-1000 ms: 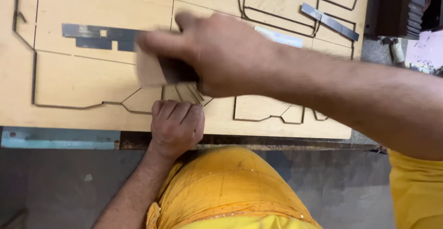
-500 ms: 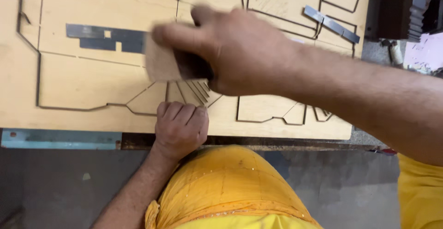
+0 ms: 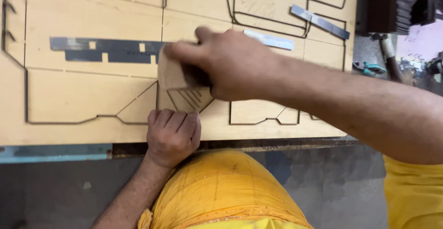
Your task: The person assembles a wooden puzzle by inserting metal pieces into slots on a wooden board. They use a wooden mallet to tap the pieces into place, occasionally adjusting their position. The task involves careful alignment and repeated tapping to secure the components.
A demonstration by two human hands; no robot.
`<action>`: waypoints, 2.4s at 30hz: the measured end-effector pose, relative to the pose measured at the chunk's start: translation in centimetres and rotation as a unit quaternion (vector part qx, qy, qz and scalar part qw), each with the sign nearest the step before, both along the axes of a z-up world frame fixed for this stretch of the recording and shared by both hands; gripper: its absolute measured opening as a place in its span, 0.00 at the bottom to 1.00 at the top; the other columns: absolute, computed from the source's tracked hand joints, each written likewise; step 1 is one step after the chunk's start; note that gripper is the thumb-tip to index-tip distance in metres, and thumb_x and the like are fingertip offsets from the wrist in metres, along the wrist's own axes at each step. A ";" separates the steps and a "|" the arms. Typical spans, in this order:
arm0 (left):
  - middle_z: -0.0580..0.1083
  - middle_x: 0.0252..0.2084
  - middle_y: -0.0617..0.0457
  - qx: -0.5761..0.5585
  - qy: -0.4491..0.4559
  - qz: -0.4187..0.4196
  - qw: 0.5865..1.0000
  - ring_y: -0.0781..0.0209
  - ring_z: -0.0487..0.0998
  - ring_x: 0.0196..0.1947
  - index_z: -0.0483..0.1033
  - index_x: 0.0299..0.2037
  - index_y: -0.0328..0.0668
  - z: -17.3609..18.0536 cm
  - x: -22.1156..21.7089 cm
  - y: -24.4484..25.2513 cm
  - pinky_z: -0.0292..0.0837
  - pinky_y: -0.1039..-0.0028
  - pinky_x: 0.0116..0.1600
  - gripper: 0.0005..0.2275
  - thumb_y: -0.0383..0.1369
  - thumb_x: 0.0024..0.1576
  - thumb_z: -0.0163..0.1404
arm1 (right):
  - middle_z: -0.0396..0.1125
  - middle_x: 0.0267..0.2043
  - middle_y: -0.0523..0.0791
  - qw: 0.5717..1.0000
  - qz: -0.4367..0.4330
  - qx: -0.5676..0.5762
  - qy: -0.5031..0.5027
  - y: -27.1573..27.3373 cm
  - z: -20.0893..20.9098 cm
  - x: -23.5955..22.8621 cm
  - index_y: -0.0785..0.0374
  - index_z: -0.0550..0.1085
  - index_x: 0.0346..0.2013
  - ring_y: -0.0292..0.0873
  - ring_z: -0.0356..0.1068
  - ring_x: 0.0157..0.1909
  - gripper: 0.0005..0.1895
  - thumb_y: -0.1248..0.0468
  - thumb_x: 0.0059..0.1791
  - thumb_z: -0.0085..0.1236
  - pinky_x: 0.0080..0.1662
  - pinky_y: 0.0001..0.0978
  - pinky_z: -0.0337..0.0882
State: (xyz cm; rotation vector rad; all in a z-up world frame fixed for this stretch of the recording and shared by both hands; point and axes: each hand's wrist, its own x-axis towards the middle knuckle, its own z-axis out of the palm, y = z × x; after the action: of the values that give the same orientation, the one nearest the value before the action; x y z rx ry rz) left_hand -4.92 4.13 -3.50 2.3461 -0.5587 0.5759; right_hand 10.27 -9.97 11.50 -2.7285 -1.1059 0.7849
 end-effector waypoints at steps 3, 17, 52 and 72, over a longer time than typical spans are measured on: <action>0.71 0.29 0.54 0.000 -0.011 0.012 1.000 0.55 0.71 0.32 0.78 0.32 0.42 -0.6 -0.9 -0.2 0.62 0.62 0.42 0.04 0.26 0.55 0.60 | 0.67 0.53 0.54 0.973 0.018 0.207 -0.100 -2.6 0.8 0.0 0.54 0.62 0.65 0.58 0.74 0.50 0.43 0.67 0.39 0.73 0.47 0.46 0.77; 0.73 0.29 0.52 0.003 0.029 0.021 0.999 0.54 0.71 0.31 0.81 0.34 0.39 -1.1 -1.2 -0.3 0.62 0.60 0.41 0.03 0.27 0.52 0.61 | 0.65 0.46 0.54 0.999 -0.007 0.043 -0.009 -1.9 0.1 -1.5 0.42 0.61 0.67 0.61 0.74 0.34 0.44 0.66 0.39 0.70 0.33 0.53 0.75; 0.76 0.39 0.55 0.090 0.069 0.028 0.993 0.57 0.73 0.42 0.83 0.41 0.42 -0.3 -0.4 -2.2 0.59 0.62 0.54 0.08 0.33 0.54 0.64 | 0.65 0.53 0.49 0.880 -0.166 0.371 -0.247 -15.9 -4.1 -9.2 0.56 0.56 0.68 0.44 0.72 0.49 0.48 0.67 0.45 0.82 0.43 0.32 0.80; 0.77 0.61 0.54 0.195 0.133 0.002 0.972 0.53 0.67 0.63 0.81 0.55 0.45 -1.5 -0.1 -2.8 0.56 0.55 0.65 0.16 0.36 0.57 0.56 | 0.53 0.64 0.45 0.821 -0.233 0.257 -0.454 -26.7 -0.2 -13.4 0.59 0.54 0.68 0.42 0.60 0.65 0.54 0.63 0.40 0.86 0.64 0.38 0.70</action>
State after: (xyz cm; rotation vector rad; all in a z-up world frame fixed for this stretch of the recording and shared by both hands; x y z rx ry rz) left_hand -5.07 1.35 -5.00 2.7367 -0.5828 0.1508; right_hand -3.14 -36.68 11.31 -2.6327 -0.5030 -0.8528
